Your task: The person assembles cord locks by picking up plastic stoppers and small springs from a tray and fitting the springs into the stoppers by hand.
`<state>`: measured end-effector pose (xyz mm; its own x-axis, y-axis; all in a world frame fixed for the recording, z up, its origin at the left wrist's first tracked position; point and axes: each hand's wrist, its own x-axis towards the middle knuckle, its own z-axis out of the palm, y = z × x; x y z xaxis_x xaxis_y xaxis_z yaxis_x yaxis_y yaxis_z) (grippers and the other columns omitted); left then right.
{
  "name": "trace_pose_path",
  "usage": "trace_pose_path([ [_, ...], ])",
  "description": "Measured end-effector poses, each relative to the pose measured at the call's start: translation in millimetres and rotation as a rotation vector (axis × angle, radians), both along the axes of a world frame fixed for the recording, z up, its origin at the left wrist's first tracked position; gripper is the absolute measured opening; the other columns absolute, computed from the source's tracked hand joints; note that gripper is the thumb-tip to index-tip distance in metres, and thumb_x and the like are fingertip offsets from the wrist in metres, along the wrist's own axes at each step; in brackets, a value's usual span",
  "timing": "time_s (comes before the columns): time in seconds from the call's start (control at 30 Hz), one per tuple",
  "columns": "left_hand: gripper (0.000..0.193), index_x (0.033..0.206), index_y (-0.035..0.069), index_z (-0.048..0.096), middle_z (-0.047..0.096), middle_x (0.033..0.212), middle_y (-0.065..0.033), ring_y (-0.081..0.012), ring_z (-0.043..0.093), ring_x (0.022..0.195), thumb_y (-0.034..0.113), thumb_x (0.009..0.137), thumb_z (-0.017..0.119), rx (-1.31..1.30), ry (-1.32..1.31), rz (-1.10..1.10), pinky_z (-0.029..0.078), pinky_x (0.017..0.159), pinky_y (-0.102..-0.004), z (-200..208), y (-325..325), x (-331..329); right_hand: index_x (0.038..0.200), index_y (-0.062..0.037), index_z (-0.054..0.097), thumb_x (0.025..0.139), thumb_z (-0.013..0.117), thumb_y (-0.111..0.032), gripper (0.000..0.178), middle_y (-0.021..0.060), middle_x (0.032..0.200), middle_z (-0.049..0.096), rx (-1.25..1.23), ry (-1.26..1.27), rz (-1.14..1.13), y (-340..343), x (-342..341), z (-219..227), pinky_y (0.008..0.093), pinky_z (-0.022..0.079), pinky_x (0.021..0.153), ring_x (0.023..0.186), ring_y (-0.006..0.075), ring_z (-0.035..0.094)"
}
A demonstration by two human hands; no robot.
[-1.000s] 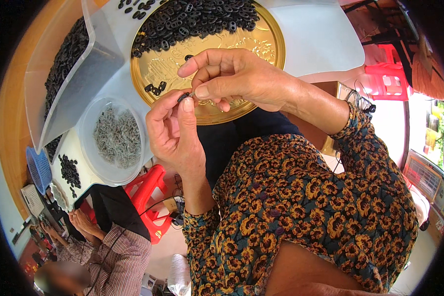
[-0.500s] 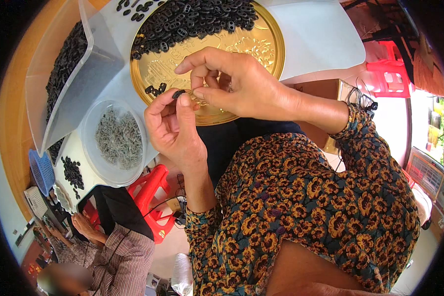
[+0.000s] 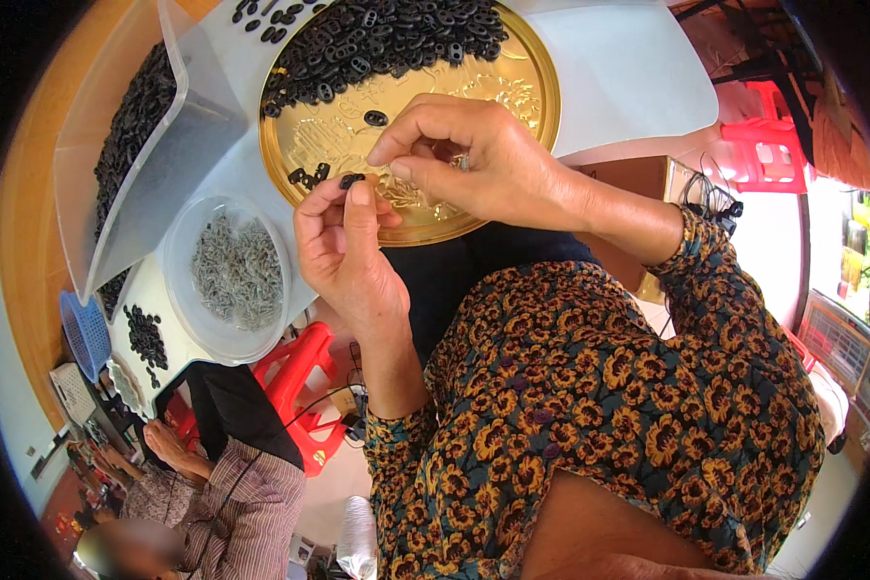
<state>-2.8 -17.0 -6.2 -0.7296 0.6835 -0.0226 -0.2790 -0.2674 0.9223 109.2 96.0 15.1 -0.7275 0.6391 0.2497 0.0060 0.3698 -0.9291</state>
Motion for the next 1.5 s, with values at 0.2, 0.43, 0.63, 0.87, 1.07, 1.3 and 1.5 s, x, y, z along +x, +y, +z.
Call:
trace_pose_path([
  [0.2, 0.019, 0.106, 0.000, 0.056, 0.066, 0.101, -0.0132, -0.0149, 0.062, 0.079, 0.007, 0.091, 0.063, 0.056, -0.134, -0.107, 0.053, 0.066, -0.0273, 9.7, -2.2, 4.4, 0.100, -0.0017, 0.067, 0.089, 0.061, -0.014, 0.018, 0.0116, 0.093, 0.068, -0.202, 0.030, 0.080, 7.8, -1.8, -11.4, 0.0317, 0.051, 0.077, 0.085, 0.0224, 0.067],
  [0.43, 0.018, 0.106, 0.001, 0.056, 0.066, 0.101, -0.0135, -0.0168, 0.064, 0.083, 0.007, 0.091, 0.063, 0.050, -0.194, -0.130, 0.054, 0.068, -0.0289, 7.4, -3.6, 4.5, 0.102, -0.0008, 0.063, 0.093, 0.060, -0.009, 0.012, 0.0032, 0.093, 0.065, 0.059, -0.093, 0.155, 15.9, 0.7, -2.3, 0.0234, 0.049, 0.077, 0.088, 0.0090, 0.060],
  [0.63, 0.018, 0.106, -0.001, 0.056, 0.066, 0.098, -0.0125, -0.0162, 0.064, 0.080, 0.008, 0.091, 0.063, -0.004, -0.197, -0.157, 0.054, 0.068, -0.0294, 4.4, -0.3, 8.3, 0.103, -0.0022, 0.063, 0.091, 0.062, -0.006, 0.013, 0.0009, 0.093, 0.064, -0.080, -0.164, 0.143, 16.6, 3.4, 4.2, 0.0224, 0.048, 0.076, 0.087, 0.0060, 0.058],
  [0.87, 0.018, 0.106, 0.000, 0.058, 0.066, 0.093, -0.0104, -0.0147, 0.062, 0.075, 0.009, 0.092, 0.062, -0.027, -0.214, -0.159, 0.054, 0.065, -0.0284, 4.4, -2.2, 8.8, 0.107, 0.0000, 0.062, 0.091, 0.061, -0.011, 0.020, 0.0056, 0.094, 0.066, -0.359, 0.094, 0.197, 10.2, 0.1, -0.9, 0.0257, 0.050, 0.079, 0.088, 0.0100, 0.062],
  [1.07, 0.017, 0.106, 0.000, 0.058, 0.066, 0.091, -0.0103, -0.0140, 0.062, 0.074, 0.009, 0.092, 0.062, -0.028, -0.220, -0.152, 0.054, 0.064, -0.0284, 5.2, -1.5, 9.8, 0.110, 0.0007, 0.060, 0.094, 0.059, -0.012, 0.020, 0.0050, 0.094, 0.066, -0.347, 0.076, 0.178, 7.4, -2.8, -5.1, 0.0253, 0.050, 0.080, 0.089, 0.0100, 0.061],
  [1.3, 0.014, 0.103, -0.001, 0.057, 0.066, 0.089, -0.0105, -0.0129, 0.062, 0.071, 0.007, 0.093, 0.060, -0.008, -0.223, -0.152, 0.056, 0.062, -0.0288, 4.5, -1.6, 9.0, 0.112, 0.0007, 0.059, 0.096, 0.056, -0.013, 0.021, 0.0056, 0.097, 0.066, -0.309, 0.095, 0.185, 4.3, -4.1, -6.8, 0.0256, 0.050, 0.081, 0.090, 0.0104, 0.061],
  [1.5, 0.013, 0.102, -0.001, 0.058, 0.066, 0.087, -0.0104, -0.0128, 0.061, 0.069, 0.006, 0.093, 0.061, -0.013, -0.211, -0.145, 0.056, 0.062, -0.0284, 3.9, -0.9, 9.8, 0.114, 0.0000, 0.058, 0.096, 0.055, -0.011, 0.021, 0.0065, 0.099, 0.066, -0.260, 0.104, 0.187, 3.0, -5.1, -10.1, 0.0265, 0.051, 0.082, 0.091, 0.0114, 0.062],
])
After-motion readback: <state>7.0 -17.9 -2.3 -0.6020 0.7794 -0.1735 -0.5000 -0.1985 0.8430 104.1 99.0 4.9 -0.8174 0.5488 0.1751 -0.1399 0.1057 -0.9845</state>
